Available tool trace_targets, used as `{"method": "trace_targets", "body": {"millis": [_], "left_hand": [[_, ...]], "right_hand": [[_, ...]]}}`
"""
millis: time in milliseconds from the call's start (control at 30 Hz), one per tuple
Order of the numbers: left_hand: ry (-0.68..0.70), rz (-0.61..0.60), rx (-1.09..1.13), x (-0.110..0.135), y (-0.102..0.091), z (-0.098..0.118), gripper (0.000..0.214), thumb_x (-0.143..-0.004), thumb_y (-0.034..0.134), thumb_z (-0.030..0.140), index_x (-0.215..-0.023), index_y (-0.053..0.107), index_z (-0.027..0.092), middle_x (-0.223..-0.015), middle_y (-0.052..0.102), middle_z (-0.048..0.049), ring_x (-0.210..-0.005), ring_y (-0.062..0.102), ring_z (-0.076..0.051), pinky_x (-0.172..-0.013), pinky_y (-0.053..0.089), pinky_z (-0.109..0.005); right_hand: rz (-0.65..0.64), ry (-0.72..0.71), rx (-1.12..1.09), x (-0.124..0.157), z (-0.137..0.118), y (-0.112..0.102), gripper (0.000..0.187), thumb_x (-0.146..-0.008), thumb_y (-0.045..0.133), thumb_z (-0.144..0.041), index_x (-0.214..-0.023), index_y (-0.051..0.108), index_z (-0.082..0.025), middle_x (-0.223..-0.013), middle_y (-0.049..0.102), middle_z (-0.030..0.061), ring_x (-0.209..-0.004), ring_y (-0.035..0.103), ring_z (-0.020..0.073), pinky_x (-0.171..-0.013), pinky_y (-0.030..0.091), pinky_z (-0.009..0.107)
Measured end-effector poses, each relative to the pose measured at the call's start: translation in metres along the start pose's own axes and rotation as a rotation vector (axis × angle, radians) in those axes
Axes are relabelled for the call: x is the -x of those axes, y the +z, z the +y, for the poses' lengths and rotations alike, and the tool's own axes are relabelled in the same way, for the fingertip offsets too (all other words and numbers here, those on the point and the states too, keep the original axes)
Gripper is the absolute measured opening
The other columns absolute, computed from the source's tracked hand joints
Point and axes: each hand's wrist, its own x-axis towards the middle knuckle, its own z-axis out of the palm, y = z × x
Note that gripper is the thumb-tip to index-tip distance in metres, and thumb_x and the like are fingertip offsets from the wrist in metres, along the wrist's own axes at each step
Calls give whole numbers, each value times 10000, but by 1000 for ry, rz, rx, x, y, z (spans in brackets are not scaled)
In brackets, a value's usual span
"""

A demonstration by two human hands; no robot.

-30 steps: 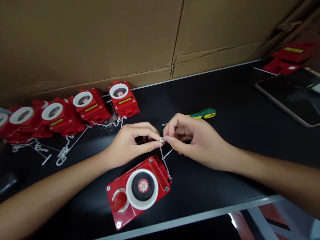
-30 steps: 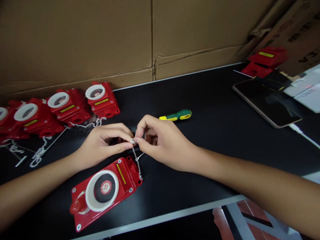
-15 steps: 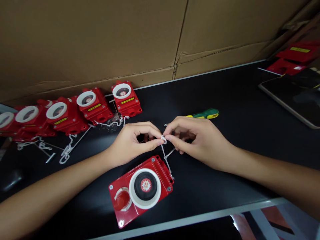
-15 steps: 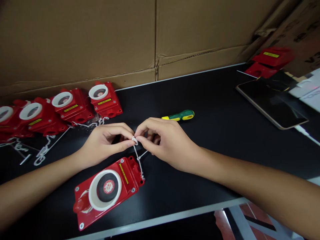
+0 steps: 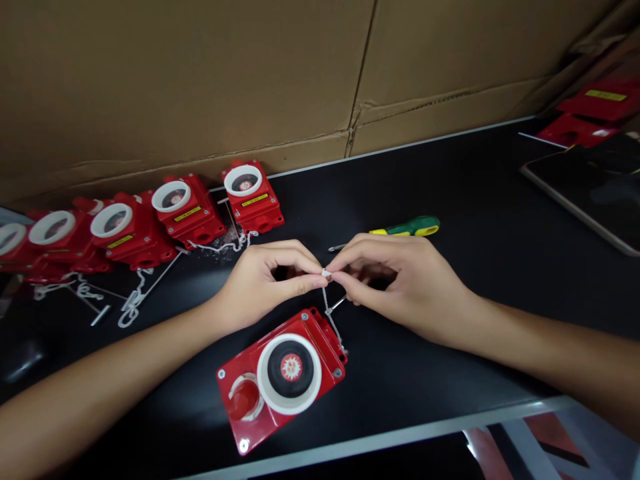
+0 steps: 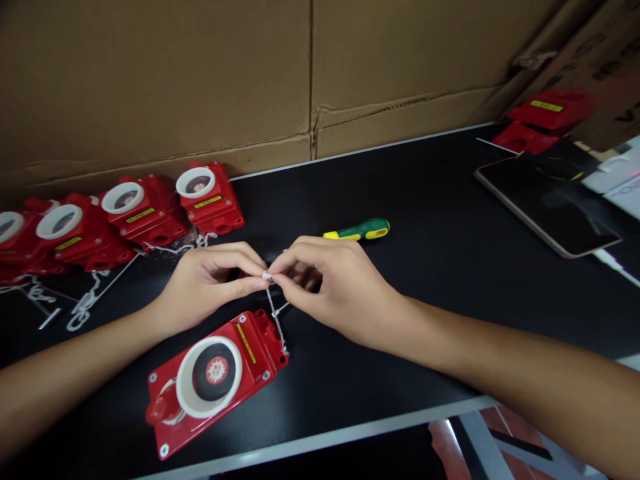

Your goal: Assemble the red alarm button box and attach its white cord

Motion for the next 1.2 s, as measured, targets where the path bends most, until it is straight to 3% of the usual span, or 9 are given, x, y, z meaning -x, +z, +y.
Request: {"method": "trace_targets", "body": {"millis": [167, 467, 867, 1200], "left_hand": [[45, 1, -66, 2, 2, 1, 128, -951, 871, 301, -887, 861, 191, -862, 805, -44, -734, 715, -139, -684, 546, -245], [76, 36, -122, 2, 3, 3, 39, -943, 834, 191, -910, 815, 181, -908, 779, -26, -702, 655, -100, -657, 532, -208], [100, -14, -113, 1, 2, 4, 68, -970, 786, 207, -909, 775, 178, -867, 728, -20, -704, 634, -108, -658, 519, -227], [80, -13, -77, 0, 1, 3, 98, -976, 797, 235, -896, 785, 180, -869, 735, -21, -713, 641, -115, -666, 519, -236]], "right_hand": [[-8, 28, -28, 1, -1, 2, 135, -928, 707, -233, -929, 794, -130, -851, 716, 0, -649, 626, -21, -621, 495, 51], [-147, 305, -260, -3, -3, 0, 274, -939, 699, -371, -975, 744, -103, -664, 622, -19, -571, 608, 27, -540, 485, 95], [-126, 278, -264, -4, 1, 3, 275, -946, 683, -389, -993, 681, -117, -696, 632, -23, -577, 635, 41, -549, 525, 108], [-113, 251, -218, -2, -6, 3, 243, -879, 723, -341, -940, 718, -106, -725, 649, -14, -585, 591, -2, -542, 466, 40]]}}
